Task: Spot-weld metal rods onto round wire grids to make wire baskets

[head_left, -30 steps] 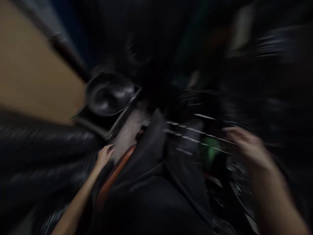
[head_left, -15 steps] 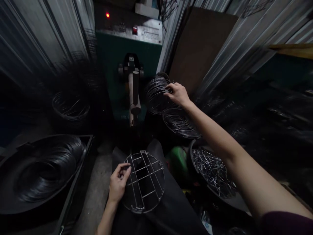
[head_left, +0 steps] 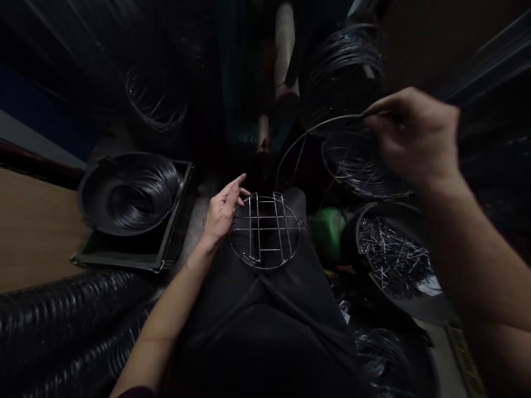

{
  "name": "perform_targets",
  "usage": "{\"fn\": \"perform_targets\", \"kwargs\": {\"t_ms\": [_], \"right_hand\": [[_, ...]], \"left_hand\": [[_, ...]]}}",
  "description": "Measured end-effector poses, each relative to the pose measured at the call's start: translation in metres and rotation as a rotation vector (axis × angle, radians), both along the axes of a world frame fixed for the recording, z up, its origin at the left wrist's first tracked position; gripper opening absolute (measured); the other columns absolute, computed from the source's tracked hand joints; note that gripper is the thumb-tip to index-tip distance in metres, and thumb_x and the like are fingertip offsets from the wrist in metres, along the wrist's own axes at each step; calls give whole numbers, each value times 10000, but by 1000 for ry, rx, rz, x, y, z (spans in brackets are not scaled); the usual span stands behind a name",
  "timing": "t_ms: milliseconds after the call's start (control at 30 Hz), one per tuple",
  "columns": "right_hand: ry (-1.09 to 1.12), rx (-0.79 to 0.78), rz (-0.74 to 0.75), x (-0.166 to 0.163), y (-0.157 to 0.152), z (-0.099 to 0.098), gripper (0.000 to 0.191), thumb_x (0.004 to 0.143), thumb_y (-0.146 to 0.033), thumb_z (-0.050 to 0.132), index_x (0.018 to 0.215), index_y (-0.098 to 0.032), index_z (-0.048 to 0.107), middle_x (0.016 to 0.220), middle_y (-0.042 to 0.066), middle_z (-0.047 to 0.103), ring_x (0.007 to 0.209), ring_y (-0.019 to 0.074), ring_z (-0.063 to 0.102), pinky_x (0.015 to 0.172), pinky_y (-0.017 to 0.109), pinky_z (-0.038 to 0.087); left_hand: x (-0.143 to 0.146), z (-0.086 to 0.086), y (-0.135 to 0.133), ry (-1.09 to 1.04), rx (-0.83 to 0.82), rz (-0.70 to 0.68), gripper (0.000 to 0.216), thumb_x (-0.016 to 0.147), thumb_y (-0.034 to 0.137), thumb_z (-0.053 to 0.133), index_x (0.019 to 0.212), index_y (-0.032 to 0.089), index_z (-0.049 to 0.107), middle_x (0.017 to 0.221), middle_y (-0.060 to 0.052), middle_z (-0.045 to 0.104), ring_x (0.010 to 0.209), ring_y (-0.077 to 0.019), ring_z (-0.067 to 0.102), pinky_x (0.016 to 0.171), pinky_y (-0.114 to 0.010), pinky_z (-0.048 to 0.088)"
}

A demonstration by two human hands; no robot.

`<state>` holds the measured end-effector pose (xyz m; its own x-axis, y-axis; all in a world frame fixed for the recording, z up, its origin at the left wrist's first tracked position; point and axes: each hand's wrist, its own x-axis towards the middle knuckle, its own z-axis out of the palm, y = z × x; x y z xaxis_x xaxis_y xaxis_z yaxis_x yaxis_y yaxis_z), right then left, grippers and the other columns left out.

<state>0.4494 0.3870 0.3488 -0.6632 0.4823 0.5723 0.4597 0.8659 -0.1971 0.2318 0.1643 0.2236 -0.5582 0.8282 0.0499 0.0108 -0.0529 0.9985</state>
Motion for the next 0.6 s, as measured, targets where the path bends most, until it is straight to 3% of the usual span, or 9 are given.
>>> {"fn": "perform_targets", "kwargs": {"t_ms": [133,267,333,433,600], "right_hand": [[-51,-332,211,-40,-30,-68,142,894,-254,593,948,-178,700,860,55,693,764,162,624,723,299,485],[-262,-441,201,-67,-41,-128,225,918,-261,539,1033,-201,724,882,68,651,790,178,602,738,302,479],[-339,-445,179,-69,-44,-141,282,931,-269,506,1106,-223,722,931,81,623,819,189,592,738,309,476],[-384,-447,154,-65,-48,-147,333,942,-292,470,1167,-247,711,995,96,586,849,203,577,742,326,481],[-357,-451,136,-60,-54,-157,367,955,-319,434,1184,-241,709,1018,107,559,815,204,553,754,356,496]], "left_hand": [[5,4,-14,-142,-59,-23,588,922,570,511,1309,144,631,706,-21,653,494,-59,455,459,-181,332],[6,-21,-29,143,-238,110,404,869,315,630,1237,159,687,659,-4,672,587,-123,602,594,-228,503],[8,-32,-33,330,-321,151,364,887,256,591,1222,166,699,826,-43,754,778,-181,703,778,-294,570],[12,-38,-34,509,-383,138,355,923,227,546,1244,171,686,1146,-81,743,1065,-233,703,1001,-362,533],[20,-40,-35,627,-437,105,346,963,226,517,1269,157,665,1193,-107,720,1112,-239,682,1048,-374,503]]}}
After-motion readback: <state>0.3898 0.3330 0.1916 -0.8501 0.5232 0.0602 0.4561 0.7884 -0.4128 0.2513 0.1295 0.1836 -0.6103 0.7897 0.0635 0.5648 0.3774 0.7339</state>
